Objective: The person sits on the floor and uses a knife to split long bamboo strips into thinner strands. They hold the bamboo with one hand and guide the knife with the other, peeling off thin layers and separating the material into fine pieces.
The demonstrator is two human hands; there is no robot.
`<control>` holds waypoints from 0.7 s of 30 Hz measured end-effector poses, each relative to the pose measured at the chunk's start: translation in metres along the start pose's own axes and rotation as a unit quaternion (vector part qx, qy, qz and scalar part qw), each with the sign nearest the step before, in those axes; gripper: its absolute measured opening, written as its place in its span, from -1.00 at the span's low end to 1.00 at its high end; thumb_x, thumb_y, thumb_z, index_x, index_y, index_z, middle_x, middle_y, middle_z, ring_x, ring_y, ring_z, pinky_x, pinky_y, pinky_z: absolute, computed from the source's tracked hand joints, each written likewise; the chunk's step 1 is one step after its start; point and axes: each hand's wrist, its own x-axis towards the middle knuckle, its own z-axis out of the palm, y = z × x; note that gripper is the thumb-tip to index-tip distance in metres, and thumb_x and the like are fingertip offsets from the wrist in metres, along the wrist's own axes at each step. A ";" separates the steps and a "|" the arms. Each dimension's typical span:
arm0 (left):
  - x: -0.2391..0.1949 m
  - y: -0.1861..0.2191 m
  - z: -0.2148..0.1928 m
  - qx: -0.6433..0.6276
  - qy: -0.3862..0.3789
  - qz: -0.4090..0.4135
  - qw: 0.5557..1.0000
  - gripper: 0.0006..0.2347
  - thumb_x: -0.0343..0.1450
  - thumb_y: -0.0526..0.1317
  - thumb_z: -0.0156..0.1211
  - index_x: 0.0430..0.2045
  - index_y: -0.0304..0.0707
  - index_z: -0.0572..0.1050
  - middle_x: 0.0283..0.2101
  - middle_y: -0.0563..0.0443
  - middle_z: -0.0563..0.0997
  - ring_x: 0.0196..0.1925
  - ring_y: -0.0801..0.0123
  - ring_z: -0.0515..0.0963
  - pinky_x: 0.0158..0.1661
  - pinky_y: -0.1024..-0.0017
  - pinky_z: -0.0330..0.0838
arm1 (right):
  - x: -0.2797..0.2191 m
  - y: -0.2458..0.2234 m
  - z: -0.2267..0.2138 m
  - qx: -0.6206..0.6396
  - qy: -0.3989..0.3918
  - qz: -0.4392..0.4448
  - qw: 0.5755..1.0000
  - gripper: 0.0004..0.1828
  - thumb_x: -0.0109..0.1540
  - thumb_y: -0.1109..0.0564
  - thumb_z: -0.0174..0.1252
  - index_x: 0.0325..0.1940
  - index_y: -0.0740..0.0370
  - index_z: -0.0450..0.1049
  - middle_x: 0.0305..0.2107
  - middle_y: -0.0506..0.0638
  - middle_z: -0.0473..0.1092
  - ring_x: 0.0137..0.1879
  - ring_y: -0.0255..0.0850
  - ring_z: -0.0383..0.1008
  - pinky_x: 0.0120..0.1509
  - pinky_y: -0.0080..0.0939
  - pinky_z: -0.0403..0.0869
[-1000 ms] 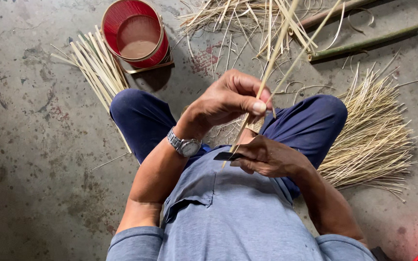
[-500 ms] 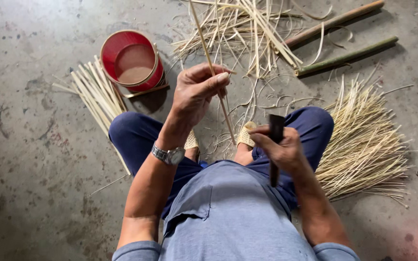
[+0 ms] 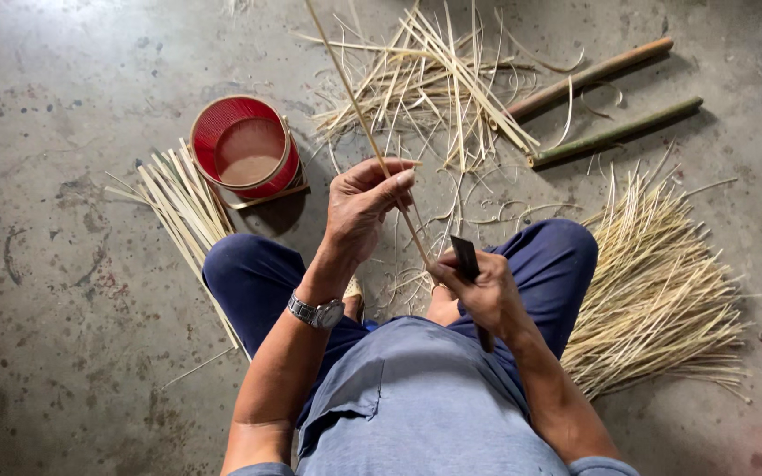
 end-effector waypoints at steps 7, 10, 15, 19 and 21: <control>0.038 0.004 -0.049 -0.100 0.074 0.032 0.992 -0.86 0.48 -0.38 0.27 -0.14 -0.47 0.61 -0.35 -0.04 0.66 -0.42 0.41 0.61 -0.35 0.50 0.49 | -0.030 -0.008 -0.038 -0.184 -0.014 -0.043 0.982 -0.85 0.15 0.18 0.34 -0.30 0.34 0.60 -0.53 -0.04 0.54 -0.45 -0.33 0.49 -0.36 -0.27 0.42; 0.060 0.016 -0.078 -0.127 0.124 0.054 0.983 -0.89 0.45 -0.40 0.28 -0.19 -0.43 0.59 -0.34 -0.07 0.67 -0.42 0.37 0.64 -0.35 0.45 0.55 | -0.049 0.000 -0.059 -0.193 -0.017 0.052 0.980 -0.85 0.12 0.16 0.34 -0.33 0.32 0.63 -0.54 -0.01 0.57 -0.45 -0.30 0.49 -0.36 -0.25 0.42; 0.083 0.044 -0.119 -0.120 0.160 0.109 0.974 -0.89 0.44 -0.40 0.30 -0.21 -0.44 0.61 -0.34 -0.11 0.67 -0.43 0.35 0.64 -0.37 0.46 0.56 | -0.077 0.032 -0.095 -0.200 0.029 0.103 0.974 -0.83 0.12 0.13 0.36 -0.30 0.29 0.64 -0.49 -0.02 0.54 -0.42 -0.32 0.51 -0.31 -0.28 0.45; 0.092 0.062 -0.131 -0.115 0.190 0.123 0.967 -0.90 0.44 -0.38 0.33 -0.23 -0.41 0.61 -0.37 -0.07 0.66 -0.47 0.40 0.62 -0.42 0.51 0.52 | -0.092 0.063 -0.117 -0.279 0.073 0.174 0.941 -0.79 0.17 0.05 0.42 -0.22 0.23 0.69 -0.53 0.01 0.51 -0.44 -0.26 0.47 -0.32 -0.18 0.42; 0.093 0.069 -0.129 -0.092 0.198 0.127 0.968 -0.90 0.44 -0.38 0.34 -0.23 -0.42 0.62 -0.38 -0.04 0.66 -0.47 0.41 0.62 -0.42 0.52 0.51 | -0.097 0.076 -0.126 -0.278 0.099 0.149 0.944 -0.80 0.17 0.05 0.40 -0.22 0.22 0.69 -0.53 -0.01 0.51 -0.44 -0.27 0.50 -0.33 -0.19 0.42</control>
